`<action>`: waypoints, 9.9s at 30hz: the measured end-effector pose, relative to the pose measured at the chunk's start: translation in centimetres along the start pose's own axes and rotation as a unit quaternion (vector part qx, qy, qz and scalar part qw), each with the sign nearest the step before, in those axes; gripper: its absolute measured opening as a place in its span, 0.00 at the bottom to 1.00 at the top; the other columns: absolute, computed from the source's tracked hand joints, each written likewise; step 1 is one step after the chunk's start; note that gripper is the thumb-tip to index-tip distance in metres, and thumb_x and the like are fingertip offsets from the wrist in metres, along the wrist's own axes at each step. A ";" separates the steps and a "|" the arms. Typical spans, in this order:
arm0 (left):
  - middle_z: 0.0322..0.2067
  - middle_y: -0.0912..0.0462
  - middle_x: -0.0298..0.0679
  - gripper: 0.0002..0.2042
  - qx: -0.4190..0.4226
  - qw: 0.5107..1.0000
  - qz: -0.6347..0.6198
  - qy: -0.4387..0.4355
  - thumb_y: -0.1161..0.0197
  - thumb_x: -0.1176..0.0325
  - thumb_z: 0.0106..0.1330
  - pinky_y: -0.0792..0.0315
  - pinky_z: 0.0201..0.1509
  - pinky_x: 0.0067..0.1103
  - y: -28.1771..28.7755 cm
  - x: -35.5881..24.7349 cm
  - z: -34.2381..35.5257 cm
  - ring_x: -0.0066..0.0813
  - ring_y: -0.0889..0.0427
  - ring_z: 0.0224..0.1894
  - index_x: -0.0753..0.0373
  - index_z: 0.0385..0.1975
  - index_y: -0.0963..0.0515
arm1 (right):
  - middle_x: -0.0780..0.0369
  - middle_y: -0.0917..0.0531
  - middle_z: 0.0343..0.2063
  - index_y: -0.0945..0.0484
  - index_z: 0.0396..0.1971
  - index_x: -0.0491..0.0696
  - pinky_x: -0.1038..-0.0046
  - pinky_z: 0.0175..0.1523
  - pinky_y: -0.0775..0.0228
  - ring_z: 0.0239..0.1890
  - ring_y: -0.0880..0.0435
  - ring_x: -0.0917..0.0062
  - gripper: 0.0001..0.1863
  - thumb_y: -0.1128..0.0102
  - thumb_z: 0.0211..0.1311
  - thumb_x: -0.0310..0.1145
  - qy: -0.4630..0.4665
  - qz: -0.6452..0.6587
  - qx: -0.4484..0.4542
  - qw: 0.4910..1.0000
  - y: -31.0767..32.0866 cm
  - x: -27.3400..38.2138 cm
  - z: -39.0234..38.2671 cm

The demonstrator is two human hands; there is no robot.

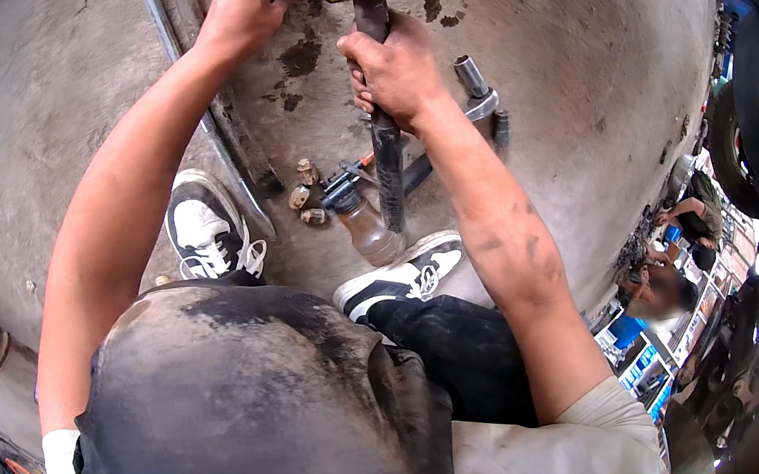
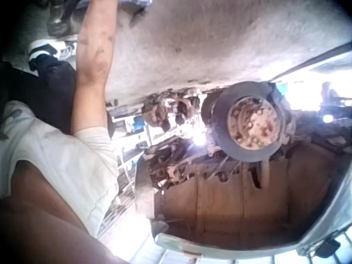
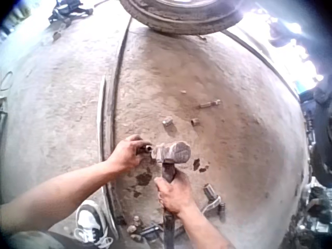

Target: The person is working on a vehicle's wheel hub assembly. They use a ratchet and socket to loosen and remove bolts, then use a hammer to tap a component. The person continues to manipulate the hub area with various tools.

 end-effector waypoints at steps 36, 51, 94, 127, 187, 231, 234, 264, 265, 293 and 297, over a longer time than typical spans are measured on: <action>0.40 0.20 0.46 0.14 -0.018 0.996 -0.083 -0.020 0.34 0.72 0.53 0.26 0.47 0.31 -0.4 0.7 -0.3 0.47 0.21 0.42 0.61 0.41 0.19 | 0.57 0.24 0.14 0.26 0.22 0.38 0.71 0.26 0.31 0.19 0.22 0.72 0.15 0.41 0.52 0.37 0.009 -0.202 -0.025 0.979 -1.1 1.4 3.5; 0.38 0.19 0.45 0.18 -0.035 0.997 -0.050 -0.040 0.35 0.73 0.52 0.26 0.47 0.33 0.0 0.6 -0.1 0.46 0.20 0.41 0.56 0.45 0.19 | 0.67 0.34 0.11 0.32 0.19 0.45 0.76 0.16 0.42 0.10 0.35 0.82 0.09 0.45 0.55 0.30 -0.084 -0.011 -0.048 0.995 -0.5 -0.5 3.5; 0.37 0.21 0.46 0.17 -0.051 0.998 -0.036 -0.015 0.34 0.70 0.53 0.27 0.47 0.32 -0.2 1.2 0.0 0.47 0.21 0.42 0.61 0.45 0.20 | 0.64 0.34 0.09 0.33 0.20 0.44 0.75 0.13 0.40 0.08 0.35 0.81 0.08 0.46 0.54 0.27 0.116 -0.023 -0.013 0.993 -1.5 3.3 0.0; 0.39 0.21 0.48 0.18 -0.017 0.998 -0.051 -0.016 0.35 0.71 0.53 0.27 0.46 0.33 -0.7 1.2 0.2 0.49 0.21 0.42 0.62 0.46 0.20 | 0.66 0.33 0.10 0.32 0.19 0.43 0.76 0.13 0.41 0.07 0.36 0.82 0.09 0.44 0.55 0.27 -0.055 0.019 -0.026 0.998 -2.2 -0.3 2.1; 0.41 0.23 0.43 0.29 0.276 0.665 -0.688 -0.093 0.48 0.65 0.70 0.30 0.47 0.21 12.0 -21.5 -6.5 0.24 0.26 0.39 0.71 0.67 0.48 | 0.64 0.22 0.31 0.18 0.35 0.45 0.78 0.38 0.37 0.35 0.29 0.78 0.23 0.24 0.40 0.42 0.491 -0.279 0.006 0.825 1.0 25.1 -18.5; 0.45 0.24 0.47 0.27 0.383 0.585 -0.708 0.100 0.41 0.65 0.57 0.29 0.49 0.25 11.5 -21.3 -7.7 0.33 0.24 0.46 0.71 0.56 0.31 | 0.67 0.24 0.24 0.17 0.31 0.52 0.76 0.32 0.34 0.29 0.28 0.76 0.18 0.22 0.34 0.34 0.446 -0.413 -0.026 0.794 -2.1 24.5 -19.2; 0.47 0.23 0.49 0.25 0.395 0.585 -0.691 0.154 0.40 0.73 0.57 0.27 0.51 0.28 10.6 -20.6 -8.0 0.37 0.23 0.50 0.69 0.56 0.31 | 0.65 0.29 0.24 0.16 0.35 0.54 0.69 0.38 0.36 0.30 0.30 0.72 0.16 0.26 0.41 0.38 0.470 -0.455 -0.021 0.756 -2.2 24.8 -19.6; 0.31 0.18 0.36 0.20 -0.001 0.945 -0.221 -0.243 0.33 0.63 0.60 0.33 0.38 0.17 16.3 -55.2 15.7 0.19 0.28 0.30 0.72 0.47 0.22 | 0.53 0.22 0.29 0.25 0.27 0.44 0.57 0.37 0.27 0.35 0.20 0.56 0.11 0.39 0.52 0.36 0.549 -0.333 0.168 0.748 -0.4 12.1 -23.3; 0.34 0.17 0.39 0.21 -0.024 0.952 -0.184 -0.242 0.33 0.63 0.60 0.32 0.40 0.19 15.5 -55.9 16.8 0.22 0.25 0.32 0.73 0.47 0.22 | 0.53 0.21 0.28 0.26 0.26 0.44 0.56 0.37 0.27 0.34 0.20 0.55 0.10 0.40 0.52 0.36 0.544 -0.322 0.203 0.748 -1.5 11.0 -23.6; 0.35 0.15 0.48 0.17 -0.067 0.939 0.010 -0.336 0.38 0.59 0.62 0.28 0.47 0.25 11.2 -60.5 19.2 0.35 0.16 0.38 0.65 0.44 0.19 | 0.51 0.19 0.25 0.24 0.27 0.44 0.56 0.37 0.27 0.32 0.20 0.52 0.11 0.41 0.53 0.37 0.538 -0.310 0.288 0.729 -0.5 7.7 -24.8; 0.33 0.15 0.47 0.16 -0.075 0.938 0.002 -0.338 0.37 0.61 0.62 0.28 0.46 0.24 11.2 -60.4 19.4 0.34 0.16 0.36 0.66 0.42 0.18 | 0.50 0.19 0.24 0.23 0.25 0.43 0.58 0.39 0.27 0.32 0.19 0.54 0.11 0.40 0.51 0.37 0.530 -0.321 0.286 0.731 -0.5 7.4 -24.7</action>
Point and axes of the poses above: each hand's wrist, its own z-axis towards the middle knuckle, its own y-axis out of the back of the hand, x = y × z, the point moved 8 cm from there along z, towards the middle knuckle
